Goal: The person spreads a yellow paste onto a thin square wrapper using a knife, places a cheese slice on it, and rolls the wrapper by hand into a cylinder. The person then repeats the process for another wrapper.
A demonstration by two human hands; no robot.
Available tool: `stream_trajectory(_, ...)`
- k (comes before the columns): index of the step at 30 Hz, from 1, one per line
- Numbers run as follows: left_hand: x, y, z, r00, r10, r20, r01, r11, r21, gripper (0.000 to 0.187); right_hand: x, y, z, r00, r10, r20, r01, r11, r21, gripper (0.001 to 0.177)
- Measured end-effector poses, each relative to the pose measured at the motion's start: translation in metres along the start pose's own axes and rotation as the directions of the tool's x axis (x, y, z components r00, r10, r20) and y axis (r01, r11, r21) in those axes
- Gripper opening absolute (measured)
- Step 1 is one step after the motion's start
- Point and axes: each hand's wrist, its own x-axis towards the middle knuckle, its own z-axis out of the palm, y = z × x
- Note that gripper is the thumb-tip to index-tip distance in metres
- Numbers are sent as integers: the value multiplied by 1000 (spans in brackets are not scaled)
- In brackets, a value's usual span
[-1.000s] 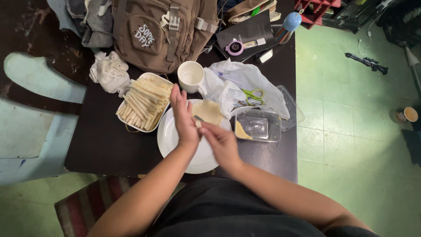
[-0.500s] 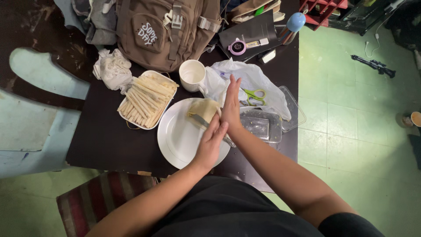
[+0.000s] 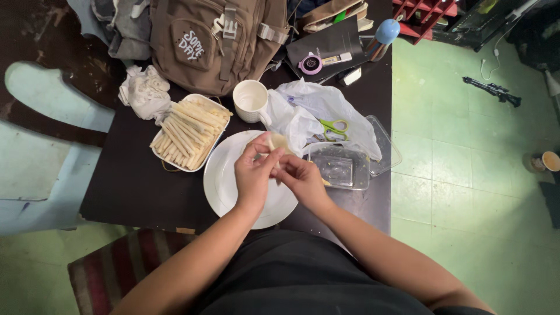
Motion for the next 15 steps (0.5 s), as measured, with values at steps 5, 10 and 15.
stream_trajectory(5,15,8,10,995,68,-68,-78,982,-170,61,-18,-8,22,998,42,-43,-41,999,7,38)
stream_trajectory(10,9,1,21,995,99,-15,-100,969,-226,78,-19,3,32,986,-132,97,139,988,-73,58)
stream_trajectory(15,-31,-6,20,949,88,302,-72,995,-63,70,46,34,2,859,-502,98,481,728,-488,76)
